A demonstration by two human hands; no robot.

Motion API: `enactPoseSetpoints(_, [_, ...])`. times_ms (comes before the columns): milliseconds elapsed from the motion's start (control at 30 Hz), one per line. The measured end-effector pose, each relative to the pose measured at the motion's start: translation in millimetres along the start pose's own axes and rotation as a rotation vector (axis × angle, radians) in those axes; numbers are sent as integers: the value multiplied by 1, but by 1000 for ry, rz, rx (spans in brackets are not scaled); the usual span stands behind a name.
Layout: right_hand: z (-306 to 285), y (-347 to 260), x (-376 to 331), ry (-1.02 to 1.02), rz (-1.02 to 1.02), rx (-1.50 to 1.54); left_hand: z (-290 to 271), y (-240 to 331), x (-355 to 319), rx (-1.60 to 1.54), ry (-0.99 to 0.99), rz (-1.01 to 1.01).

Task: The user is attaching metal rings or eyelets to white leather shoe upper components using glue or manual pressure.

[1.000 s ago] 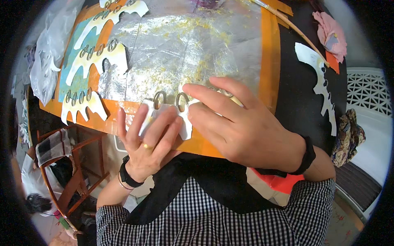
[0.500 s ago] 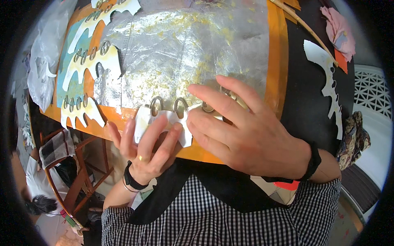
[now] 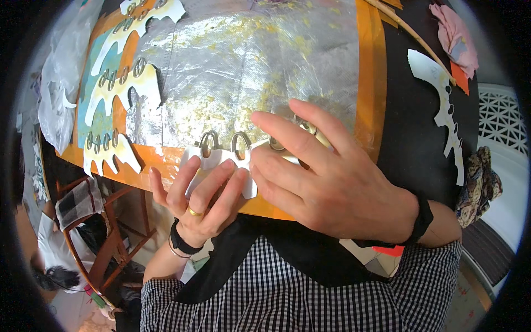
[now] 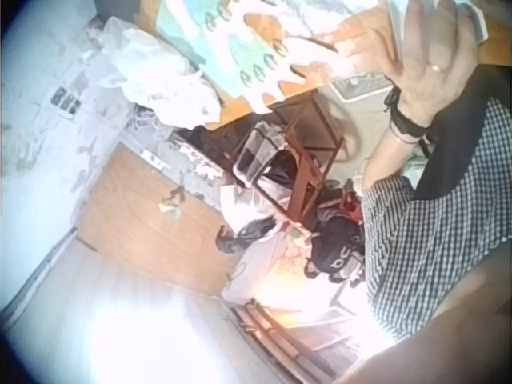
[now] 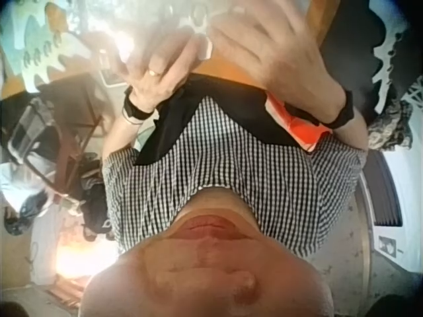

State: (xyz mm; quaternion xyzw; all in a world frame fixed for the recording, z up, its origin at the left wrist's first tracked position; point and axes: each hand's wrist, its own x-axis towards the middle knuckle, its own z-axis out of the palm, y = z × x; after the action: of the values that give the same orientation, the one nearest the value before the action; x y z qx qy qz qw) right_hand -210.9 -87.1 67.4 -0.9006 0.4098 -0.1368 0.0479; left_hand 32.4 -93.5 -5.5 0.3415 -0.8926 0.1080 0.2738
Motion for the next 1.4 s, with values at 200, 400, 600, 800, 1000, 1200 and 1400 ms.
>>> enactPoseSetpoints(200, [4, 0, -1, 12, 23, 10, -6, 4, 8, -57, -65, -76])
enactPoseSetpoints(400, [3, 2, 2, 7, 11, 5, -7, 2, 12, -112, -95, -104])
enactPoseSetpoints(600, [6, -4, 2, 68, 37, -12, 2, 0, 9, -85, 42, -61])
enactPoseSetpoints(800, [2, 1, 4, 91, -60, -78, -6, -2, 3, -39, 12, -54])
enactPoseSetpoints(1000, [4, 2, 3, 174, -112, -87, -19, -12, 2, -522, 72, -98])
enactPoseSetpoints(1200, [0, 2, 2, 155, -109, -61, -27, -20, 10, -947, 66, -450])
enactPoseSetpoints(1400, [-1, 2, -1, 161, -134, -66, -36, -19, 27, -1284, -1, -865])
